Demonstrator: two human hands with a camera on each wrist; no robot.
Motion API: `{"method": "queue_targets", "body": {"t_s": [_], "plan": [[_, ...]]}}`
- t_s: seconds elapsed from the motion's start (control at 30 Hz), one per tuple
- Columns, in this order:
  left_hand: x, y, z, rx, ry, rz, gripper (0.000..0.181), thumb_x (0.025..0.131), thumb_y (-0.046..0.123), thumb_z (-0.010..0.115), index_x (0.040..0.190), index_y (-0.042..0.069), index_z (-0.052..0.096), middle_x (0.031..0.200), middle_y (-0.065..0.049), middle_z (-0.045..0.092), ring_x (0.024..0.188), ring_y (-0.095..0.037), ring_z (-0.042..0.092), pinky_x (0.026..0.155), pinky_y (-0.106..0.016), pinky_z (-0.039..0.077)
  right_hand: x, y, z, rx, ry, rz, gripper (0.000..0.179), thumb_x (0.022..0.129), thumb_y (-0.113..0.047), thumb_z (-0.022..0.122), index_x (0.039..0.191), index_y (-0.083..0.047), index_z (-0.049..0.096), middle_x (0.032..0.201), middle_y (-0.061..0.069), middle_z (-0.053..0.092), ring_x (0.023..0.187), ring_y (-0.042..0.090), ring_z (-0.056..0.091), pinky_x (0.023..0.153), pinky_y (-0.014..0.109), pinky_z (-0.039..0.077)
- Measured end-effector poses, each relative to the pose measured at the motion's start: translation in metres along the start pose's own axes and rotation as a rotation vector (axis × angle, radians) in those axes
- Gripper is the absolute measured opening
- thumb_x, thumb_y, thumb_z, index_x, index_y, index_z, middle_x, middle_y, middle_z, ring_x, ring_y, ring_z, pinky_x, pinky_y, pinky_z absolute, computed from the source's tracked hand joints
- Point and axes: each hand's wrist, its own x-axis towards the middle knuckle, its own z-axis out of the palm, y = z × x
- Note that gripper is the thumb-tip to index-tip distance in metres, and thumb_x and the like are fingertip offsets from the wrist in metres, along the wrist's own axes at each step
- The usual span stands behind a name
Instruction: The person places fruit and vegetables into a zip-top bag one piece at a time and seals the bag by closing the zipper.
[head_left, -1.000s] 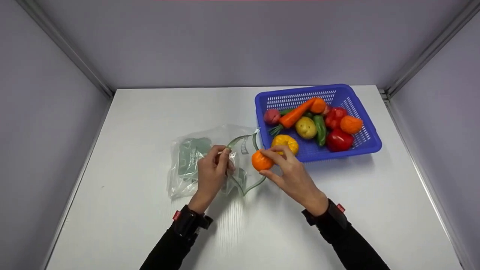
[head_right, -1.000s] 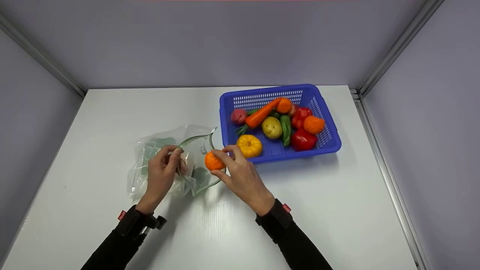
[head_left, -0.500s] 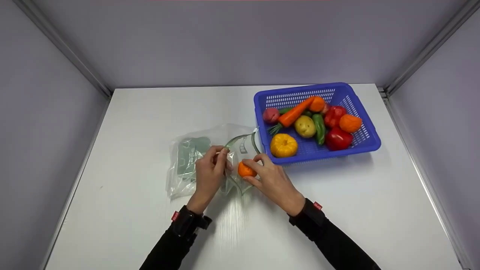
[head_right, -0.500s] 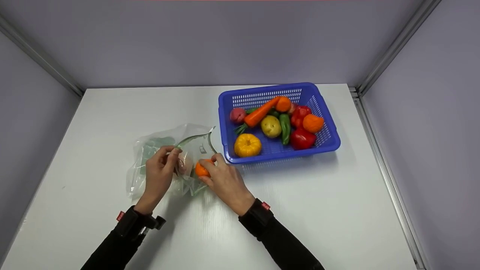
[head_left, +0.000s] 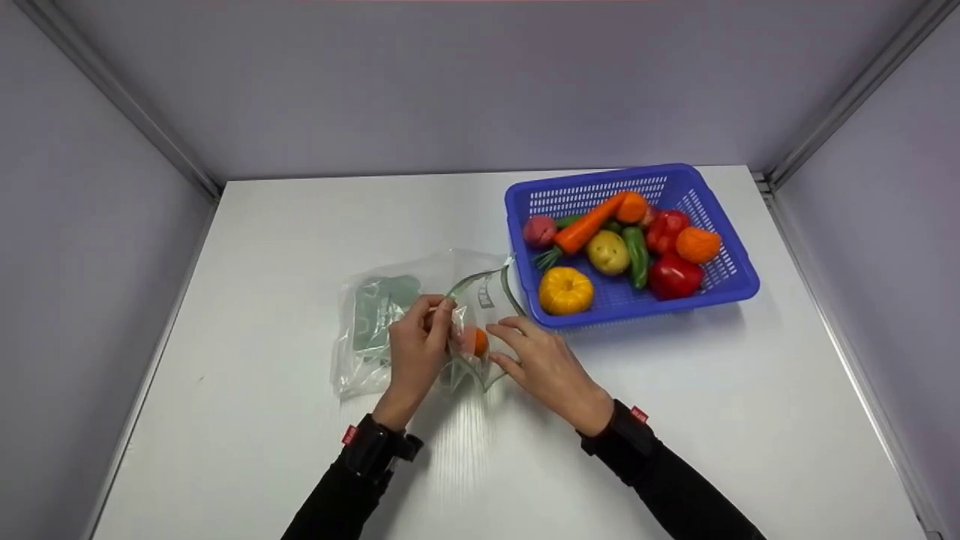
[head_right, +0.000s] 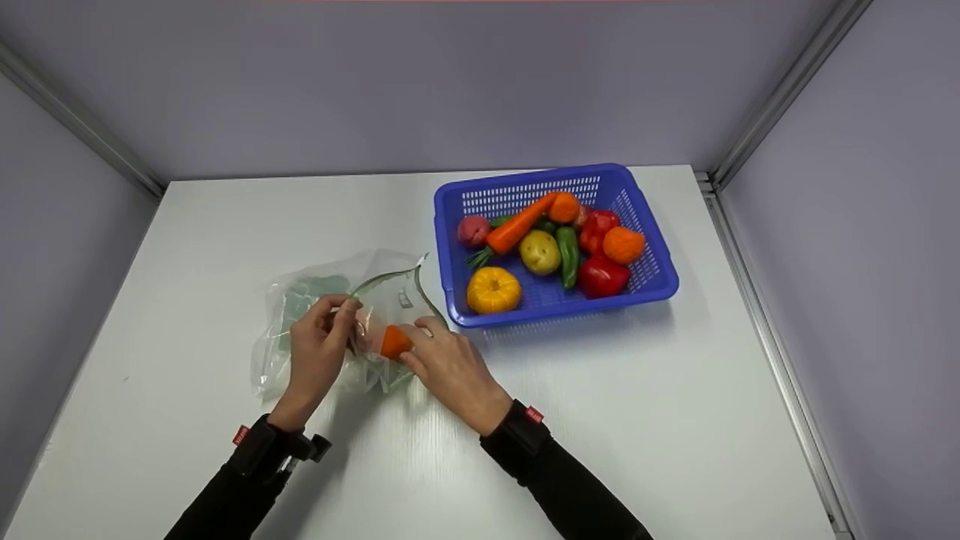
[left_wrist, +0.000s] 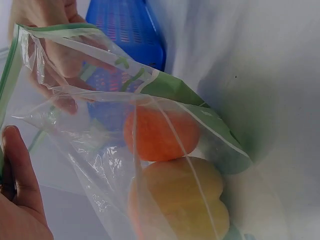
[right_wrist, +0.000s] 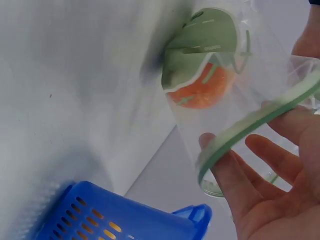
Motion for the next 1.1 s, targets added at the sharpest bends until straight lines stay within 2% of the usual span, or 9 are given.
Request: {"method": "queue_targets", "body": {"t_s": [0.13,0.3,0.53,0.73,0.93,1.1], "plan": [[0.000,0.000,-0.003,-0.005,-0.001,-0.015,0.016,0.106,0.012,0.060,0.100,0.000,0.069,0.061,-0.002,0.065,0.044,-0.016,0.056,0.040,-0.019,0.041,-0.003,0.000,-0.018,0.033,0.016,0.018,0.035,0.097,-0.021,0.076,0.128,-0.006,0.070,0.123,0.012,0.068,0.103,0.026,0.071,0.085,0.036,0.060],[-0.003,-0.002,-0.006,-0.012,0.020,-0.039,0.016,0.106,0.010,0.061,0.100,-0.001,0.069,0.062,-0.004,0.065,0.047,-0.017,0.056,0.043,-0.018,0.041,-0.006,0.015,-0.052,0.016,0.105,0.092,0.034,0.096,-0.019,0.077,0.126,-0.005,0.072,0.123,0.012,0.069,0.111,0.026,0.069,0.094,0.040,0.058],[-0.004,-0.004,-0.009,0.020,0.033,-0.033,0.018,0.107,0.012,0.060,0.100,-0.002,0.068,0.061,-0.002,0.064,0.046,-0.017,0.055,0.044,-0.018,0.039,-0.010,0.063,-0.098,-0.093,0.271,0.251,0.034,0.095,-0.017,0.078,0.123,0.001,0.072,0.124,0.019,0.068,0.114,0.036,0.066,0.099,0.050,0.054],[-0.005,-0.007,-0.009,0.010,0.022,-0.036,0.018,0.107,0.012,0.060,0.100,-0.002,0.068,0.061,-0.002,0.064,0.046,-0.019,0.058,0.043,-0.019,0.041,-0.010,0.116,-0.121,-0.198,0.339,0.378,0.038,0.094,-0.011,0.078,0.127,0.004,0.068,0.128,0.028,0.062,0.115,0.048,0.060,0.098,0.061,0.047],[-0.005,-0.006,-0.008,-0.003,0.012,-0.048,0.019,0.107,0.013,0.060,0.099,-0.004,0.067,0.062,-0.002,0.064,0.047,-0.020,0.058,0.044,-0.019,0.042,-0.011,0.147,-0.141,-0.281,0.262,0.506,0.044,0.097,-0.017,0.074,0.137,0.000,0.063,0.139,0.033,0.053,0.125,0.054,0.050,0.103,0.068,0.042],[-0.004,-0.004,-0.006,-0.017,-0.008,-0.035,0.019,0.107,0.013,0.060,0.098,-0.003,0.067,0.062,-0.002,0.065,0.046,-0.022,0.058,0.044,-0.020,0.043,-0.014,0.163,-0.151,-0.326,0.188,0.568,0.049,0.100,-0.022,0.070,0.142,-0.001,0.059,0.147,0.034,0.044,0.136,0.055,0.040,0.105,0.072,0.039]]}}
